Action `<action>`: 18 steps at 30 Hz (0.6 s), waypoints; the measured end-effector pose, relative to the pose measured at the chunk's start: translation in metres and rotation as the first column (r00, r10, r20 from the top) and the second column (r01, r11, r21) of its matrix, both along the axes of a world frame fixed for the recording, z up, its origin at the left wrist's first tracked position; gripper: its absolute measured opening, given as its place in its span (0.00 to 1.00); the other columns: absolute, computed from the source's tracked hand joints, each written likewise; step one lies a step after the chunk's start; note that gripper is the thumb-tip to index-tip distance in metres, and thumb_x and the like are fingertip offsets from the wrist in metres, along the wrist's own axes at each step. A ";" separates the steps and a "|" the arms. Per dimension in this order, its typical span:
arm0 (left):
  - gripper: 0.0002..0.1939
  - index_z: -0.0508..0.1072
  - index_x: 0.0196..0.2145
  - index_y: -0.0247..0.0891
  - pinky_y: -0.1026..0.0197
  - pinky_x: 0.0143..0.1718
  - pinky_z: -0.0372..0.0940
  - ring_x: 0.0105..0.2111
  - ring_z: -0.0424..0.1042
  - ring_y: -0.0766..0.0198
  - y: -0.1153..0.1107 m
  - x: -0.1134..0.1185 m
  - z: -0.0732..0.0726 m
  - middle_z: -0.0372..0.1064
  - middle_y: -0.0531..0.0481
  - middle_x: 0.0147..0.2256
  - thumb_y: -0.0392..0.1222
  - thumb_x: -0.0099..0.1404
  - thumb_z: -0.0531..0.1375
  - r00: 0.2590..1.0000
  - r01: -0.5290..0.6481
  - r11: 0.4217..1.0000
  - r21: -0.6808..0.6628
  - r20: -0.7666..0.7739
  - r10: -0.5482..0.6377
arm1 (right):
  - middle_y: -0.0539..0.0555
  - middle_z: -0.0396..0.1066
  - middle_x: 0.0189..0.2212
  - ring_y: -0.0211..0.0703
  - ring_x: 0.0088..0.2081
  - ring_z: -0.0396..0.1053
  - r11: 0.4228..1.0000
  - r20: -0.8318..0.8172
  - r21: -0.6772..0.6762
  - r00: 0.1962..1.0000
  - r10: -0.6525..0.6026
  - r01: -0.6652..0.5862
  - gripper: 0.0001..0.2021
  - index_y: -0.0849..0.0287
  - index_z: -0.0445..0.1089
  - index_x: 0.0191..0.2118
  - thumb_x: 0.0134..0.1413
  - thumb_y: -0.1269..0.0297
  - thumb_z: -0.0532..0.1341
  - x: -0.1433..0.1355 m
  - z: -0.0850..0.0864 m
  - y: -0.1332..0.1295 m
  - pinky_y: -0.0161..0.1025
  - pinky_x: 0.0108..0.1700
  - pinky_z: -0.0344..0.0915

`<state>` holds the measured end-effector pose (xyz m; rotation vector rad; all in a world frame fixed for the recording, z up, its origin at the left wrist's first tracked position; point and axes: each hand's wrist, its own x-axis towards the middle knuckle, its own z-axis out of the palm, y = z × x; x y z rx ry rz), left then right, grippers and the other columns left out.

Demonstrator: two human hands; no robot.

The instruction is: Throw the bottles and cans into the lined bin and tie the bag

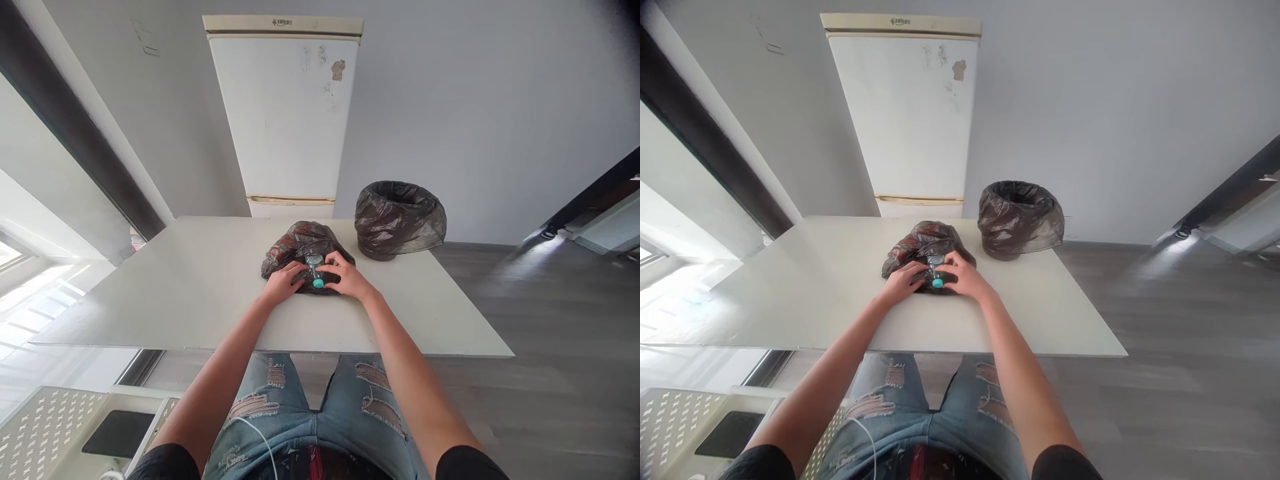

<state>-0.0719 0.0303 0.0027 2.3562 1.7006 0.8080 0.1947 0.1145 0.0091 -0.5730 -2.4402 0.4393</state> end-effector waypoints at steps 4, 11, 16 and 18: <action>0.29 0.67 0.67 0.54 0.61 0.37 0.71 0.37 0.76 0.65 0.000 -0.001 -0.002 0.69 0.50 0.57 0.40 0.70 0.62 1.000 0.010 1.000 0.001 -0.028 -0.010 | 0.57 0.62 0.51 0.46 0.44 0.70 0.995 0.049 0.004 0.994 0.095 -0.095 0.18 0.49 0.78 0.55 0.60 0.64 0.69 -0.012 -0.002 -0.007 0.46 0.49 0.74; 0.31 0.68 0.66 0.52 0.64 0.34 0.68 0.32 0.71 0.68 0.003 -0.002 -0.005 0.67 0.49 0.53 0.32 0.68 0.57 0.999 0.020 1.000 0.021 -0.028 -0.019 | 0.57 0.66 0.50 0.45 0.42 0.71 1.000 0.009 0.007 1.000 -0.004 0.004 0.10 0.54 0.75 0.50 0.65 0.63 0.65 -0.017 0.001 -0.012 0.42 0.45 0.71; 0.30 0.68 0.66 0.53 0.63 0.35 0.69 0.30 0.70 0.69 0.004 -0.003 -0.007 0.68 0.49 0.53 0.34 0.69 0.57 1.000 0.015 0.999 0.034 0.001 -0.015 | 0.56 0.67 0.50 0.47 0.42 0.72 0.995 0.066 0.067 0.995 -0.081 0.076 0.08 0.53 0.74 0.45 0.60 0.67 0.66 -0.014 -0.002 -0.007 0.48 0.52 0.70; 0.29 0.69 0.66 0.53 0.63 0.35 0.69 0.28 0.67 0.70 0.004 -0.003 -0.007 0.68 0.49 0.52 0.34 0.69 0.57 1.000 0.000 0.999 0.034 0.019 0.000 | 0.56 0.68 0.49 0.47 0.43 0.71 0.993 0.050 0.088 0.995 -0.085 0.080 0.09 0.53 0.74 0.45 0.59 0.69 0.64 -0.013 -0.002 -0.008 0.48 0.52 0.70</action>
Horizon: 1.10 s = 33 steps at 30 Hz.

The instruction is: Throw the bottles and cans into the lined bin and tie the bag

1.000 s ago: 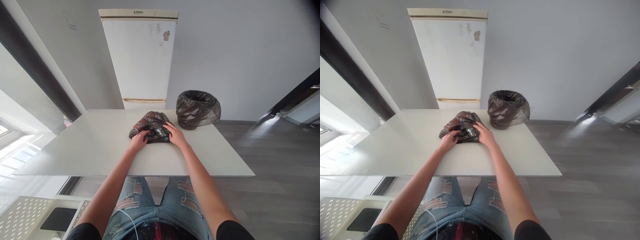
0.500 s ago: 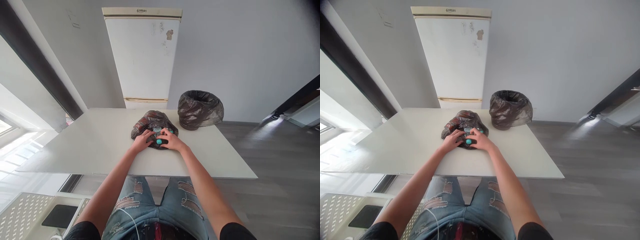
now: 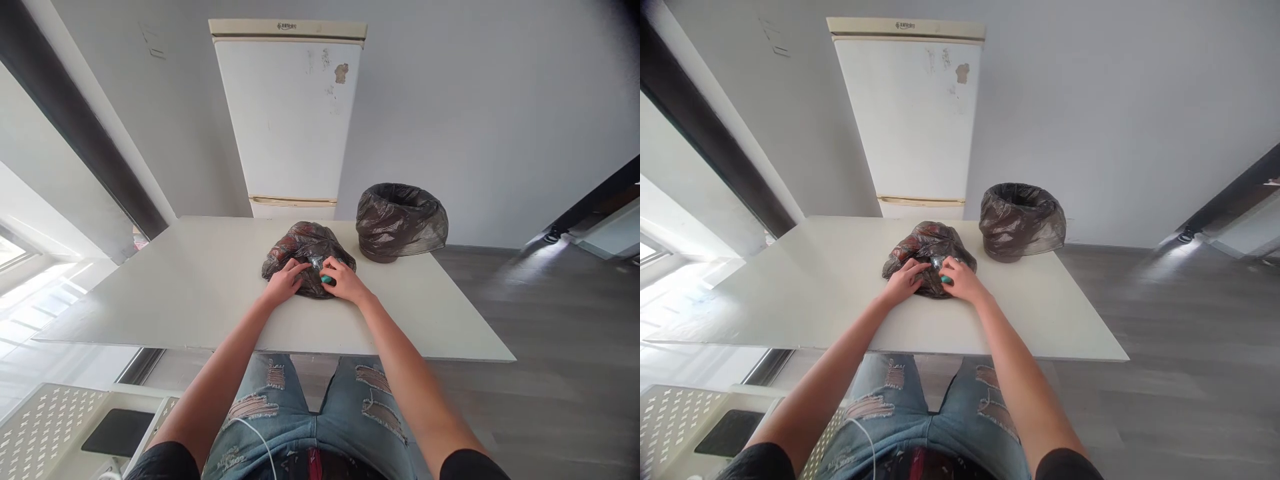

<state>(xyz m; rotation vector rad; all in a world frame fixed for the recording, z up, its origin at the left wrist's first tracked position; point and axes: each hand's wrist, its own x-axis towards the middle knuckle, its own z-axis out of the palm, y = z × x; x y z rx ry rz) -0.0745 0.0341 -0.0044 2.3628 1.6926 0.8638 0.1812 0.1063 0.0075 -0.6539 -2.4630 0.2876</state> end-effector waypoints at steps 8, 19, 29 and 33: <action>0.28 0.66 0.67 0.53 0.62 0.38 0.70 0.31 0.68 0.67 -0.001 0.001 0.000 0.67 0.50 0.49 0.42 0.72 0.60 0.991 -0.043 0.998 0.042 0.125 0.037 | 0.58 0.64 0.43 0.51 0.45 0.69 0.948 -0.570 -0.067 0.767 -0.293 0.312 0.09 0.54 0.70 0.39 0.66 0.59 0.55 0.010 0.013 0.001 0.48 0.48 0.71; 0.19 0.72 0.59 0.43 0.48 0.59 0.65 0.50 0.70 0.54 -0.002 0.000 0.011 0.72 0.43 0.53 0.51 0.79 0.51 0.938 -0.123 0.975 0.187 0.343 0.052 | 0.52 0.64 0.41 0.37 0.31 0.64 0.883 -0.793 -0.469 0.437 -0.425 0.008 0.15 0.55 0.71 0.35 0.65 0.48 0.63 0.005 0.013 0.007 0.36 0.28 0.67; 0.29 0.72 0.61 0.47 0.43 0.64 0.61 0.62 0.63 0.45 -0.003 0.000 0.012 0.70 0.43 0.60 0.59 0.67 0.68 0.971 -0.180 0.952 0.248 0.201 0.131 | 0.47 0.66 0.33 0.31 0.21 0.60 0.813 -0.781 -0.561 0.425 -0.458 -0.154 0.17 0.54 0.67 0.34 0.60 0.45 0.66 0.002 0.008 0.012 0.35 0.23 0.63; 0.30 0.72 0.62 0.47 0.44 0.64 0.61 0.60 0.64 0.46 0.000 -0.001 0.008 0.70 0.43 0.59 0.59 0.67 0.68 0.976 -0.181 0.944 0.275 0.167 0.138 | 0.47 0.66 0.33 0.30 0.20 0.59 0.775 -0.777 -0.593 0.409 -0.480 -0.218 0.17 0.54 0.68 0.33 0.57 0.46 0.68 0.001 0.009 0.012 0.35 0.22 0.61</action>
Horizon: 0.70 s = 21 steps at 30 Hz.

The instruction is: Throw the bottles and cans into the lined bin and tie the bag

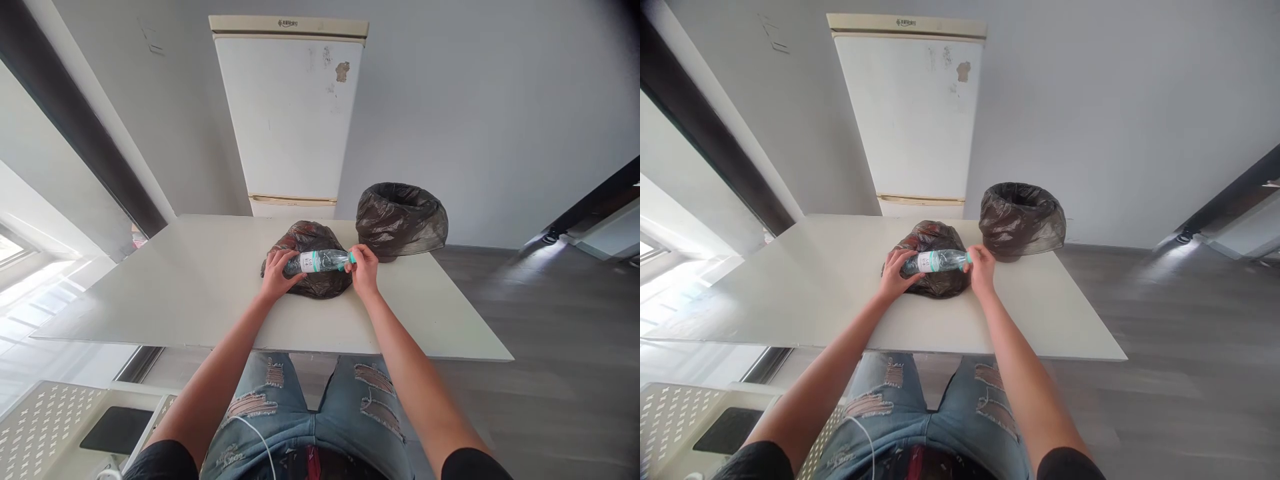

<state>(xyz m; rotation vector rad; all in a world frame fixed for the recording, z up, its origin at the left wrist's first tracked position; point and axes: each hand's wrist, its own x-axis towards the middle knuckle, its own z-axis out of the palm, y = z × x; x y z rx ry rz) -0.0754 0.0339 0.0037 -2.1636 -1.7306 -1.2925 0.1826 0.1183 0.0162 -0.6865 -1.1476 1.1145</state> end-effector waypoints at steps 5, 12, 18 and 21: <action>0.29 0.73 0.60 0.48 0.44 0.62 0.63 0.56 0.66 0.47 0.000 0.002 -0.001 0.71 0.43 0.54 0.59 0.66 0.69 1.000 -0.008 1.000 -0.011 -0.004 0.008 | 0.46 0.62 0.30 0.35 0.25 0.62 0.997 0.010 0.013 0.997 0.081 -0.081 0.18 0.51 0.71 0.45 0.58 0.44 0.68 -0.003 0.003 -0.003 0.36 0.29 0.68; 0.28 0.71 0.62 0.45 0.48 0.59 0.66 0.51 0.68 0.51 -0.002 0.002 -0.001 0.68 0.44 0.48 0.59 0.70 0.64 0.995 0.104 0.993 -0.063 0.019 -0.103 | 0.56 0.72 0.56 0.45 0.41 0.73 0.938 0.215 -0.022 0.915 0.341 -0.345 0.33 0.50 0.65 0.63 0.57 0.40 0.67 -0.009 0.000 -0.009 0.42 0.38 0.76; 0.30 0.70 0.64 0.44 0.48 0.60 0.65 0.51 0.68 0.51 -0.003 0.002 0.000 0.67 0.43 0.49 0.59 0.70 0.64 0.983 0.185 0.977 -0.108 0.017 -0.185 | 0.58 0.71 0.60 0.50 0.52 0.74 0.879 0.191 -0.051 0.860 0.474 -0.473 0.32 0.48 0.62 0.65 0.61 0.41 0.66 -0.010 -0.004 -0.011 0.43 0.44 0.77; 0.30 0.70 0.64 0.43 0.49 0.58 0.66 0.50 0.68 0.51 -0.004 0.002 0.000 0.67 0.43 0.48 0.59 0.70 0.63 0.981 0.193 0.975 -0.110 0.022 -0.192 | 0.58 0.71 0.61 0.51 0.56 0.73 0.862 0.210 -0.051 0.838 0.503 -0.505 0.33 0.47 0.60 0.66 0.61 0.41 0.66 -0.010 -0.003 -0.012 0.44 0.46 0.77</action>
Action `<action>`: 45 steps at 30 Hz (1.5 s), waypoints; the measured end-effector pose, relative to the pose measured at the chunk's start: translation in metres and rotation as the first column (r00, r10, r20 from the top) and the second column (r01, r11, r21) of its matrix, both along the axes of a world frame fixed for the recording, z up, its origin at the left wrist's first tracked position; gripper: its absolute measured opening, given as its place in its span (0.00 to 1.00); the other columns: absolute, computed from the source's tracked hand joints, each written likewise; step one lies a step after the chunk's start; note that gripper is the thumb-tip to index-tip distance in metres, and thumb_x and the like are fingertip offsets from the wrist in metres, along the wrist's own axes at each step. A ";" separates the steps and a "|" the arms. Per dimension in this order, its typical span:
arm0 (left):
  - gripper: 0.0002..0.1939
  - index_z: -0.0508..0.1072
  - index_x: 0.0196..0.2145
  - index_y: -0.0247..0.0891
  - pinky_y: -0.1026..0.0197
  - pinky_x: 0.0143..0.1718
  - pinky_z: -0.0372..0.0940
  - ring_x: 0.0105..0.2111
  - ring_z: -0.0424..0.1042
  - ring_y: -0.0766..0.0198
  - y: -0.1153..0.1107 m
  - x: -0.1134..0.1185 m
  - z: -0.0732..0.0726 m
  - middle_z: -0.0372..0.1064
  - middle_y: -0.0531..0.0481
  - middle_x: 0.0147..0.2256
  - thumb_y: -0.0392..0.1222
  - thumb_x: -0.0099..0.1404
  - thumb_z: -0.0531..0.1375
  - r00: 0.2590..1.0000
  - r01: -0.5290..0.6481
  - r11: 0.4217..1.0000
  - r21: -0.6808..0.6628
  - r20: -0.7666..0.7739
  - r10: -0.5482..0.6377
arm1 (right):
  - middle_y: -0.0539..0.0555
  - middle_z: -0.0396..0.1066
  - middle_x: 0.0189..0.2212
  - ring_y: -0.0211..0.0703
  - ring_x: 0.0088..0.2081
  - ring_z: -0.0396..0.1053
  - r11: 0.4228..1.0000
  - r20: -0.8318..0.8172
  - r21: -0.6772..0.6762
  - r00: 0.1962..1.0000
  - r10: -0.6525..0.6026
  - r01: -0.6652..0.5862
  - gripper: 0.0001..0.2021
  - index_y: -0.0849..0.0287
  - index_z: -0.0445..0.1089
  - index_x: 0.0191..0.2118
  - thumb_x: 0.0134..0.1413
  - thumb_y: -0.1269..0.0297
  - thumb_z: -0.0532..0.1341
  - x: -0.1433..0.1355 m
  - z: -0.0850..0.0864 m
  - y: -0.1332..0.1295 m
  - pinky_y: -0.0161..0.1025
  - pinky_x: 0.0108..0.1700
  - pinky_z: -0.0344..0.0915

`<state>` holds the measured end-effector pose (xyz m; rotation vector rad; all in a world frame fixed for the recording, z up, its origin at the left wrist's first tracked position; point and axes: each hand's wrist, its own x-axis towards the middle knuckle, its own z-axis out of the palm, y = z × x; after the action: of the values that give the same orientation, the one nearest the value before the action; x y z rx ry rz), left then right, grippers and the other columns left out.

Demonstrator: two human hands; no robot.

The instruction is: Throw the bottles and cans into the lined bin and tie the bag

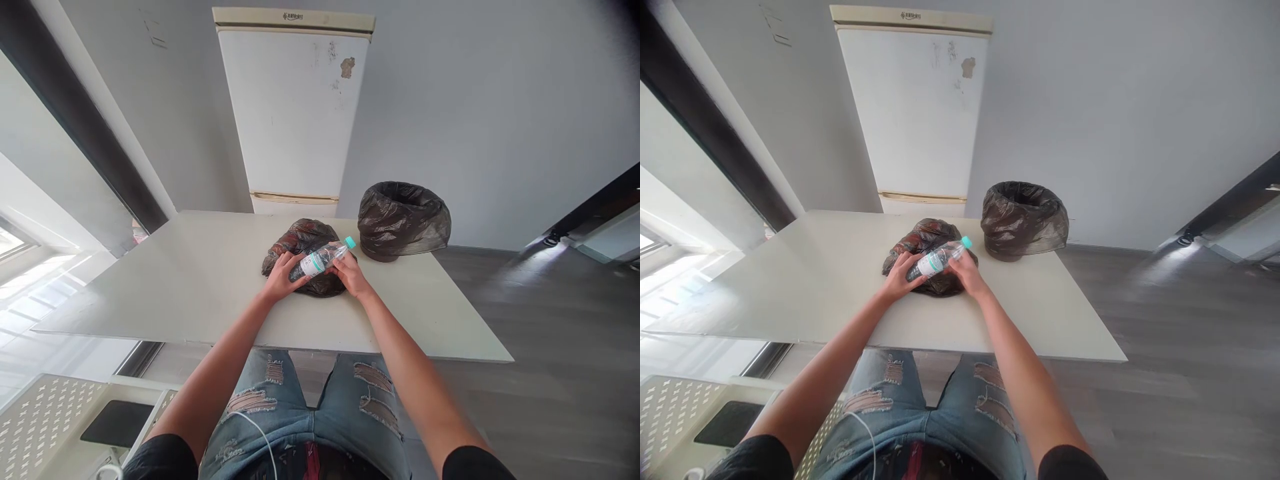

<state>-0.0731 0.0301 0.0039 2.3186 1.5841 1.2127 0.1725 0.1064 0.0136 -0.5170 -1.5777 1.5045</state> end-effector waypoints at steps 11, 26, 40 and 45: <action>0.30 0.67 0.65 0.41 0.49 0.57 0.66 0.51 0.69 0.50 -0.002 0.000 0.002 0.68 0.41 0.50 0.60 0.73 0.59 0.999 0.032 0.999 -0.042 0.001 -0.032 | 0.55 0.74 0.50 0.46 0.38 0.76 0.987 0.018 -0.068 0.989 0.146 -0.144 0.40 0.48 0.55 0.72 0.61 0.39 0.67 0.002 0.001 -0.003 0.50 0.48 0.76; 0.30 0.70 0.58 0.37 0.52 0.50 0.68 0.47 0.70 0.51 0.000 0.001 0.000 0.66 0.42 0.46 0.64 0.72 0.58 0.996 0.074 0.995 -0.066 -0.039 -0.076 | 0.54 0.75 0.42 0.51 0.45 0.76 0.932 0.069 -0.030 0.930 0.362 -0.361 0.47 0.46 0.36 0.79 0.67 0.36 0.60 0.002 -0.004 -0.011 0.53 0.56 0.70; 0.25 0.70 0.56 0.37 0.49 0.50 0.68 0.46 0.70 0.49 0.000 0.000 0.003 0.66 0.42 0.44 0.59 0.73 0.58 0.999 0.053 0.998 -0.046 0.006 -0.053 | 0.60 0.58 0.71 0.49 0.49 0.75 0.920 0.164 0.030 0.910 0.382 -0.391 0.46 0.42 0.36 0.79 0.67 0.39 0.62 0.000 0.006 -0.014 0.47 0.53 0.70; 0.24 0.69 0.54 0.38 0.50 0.48 0.68 0.46 0.71 0.50 0.000 0.000 0.002 0.67 0.42 0.45 0.58 0.72 0.59 0.999 0.044 0.998 -0.047 0.010 -0.044 | 0.59 0.46 0.77 0.51 0.53 0.75 0.887 0.212 0.008 0.868 0.449 -0.461 0.50 0.37 0.31 0.79 0.66 0.41 0.65 0.001 0.006 -0.015 0.46 0.53 0.70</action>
<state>-0.0734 0.0302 0.0054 2.3033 1.5329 1.1614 0.1735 0.0917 0.0200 -0.2788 -2.0019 1.7889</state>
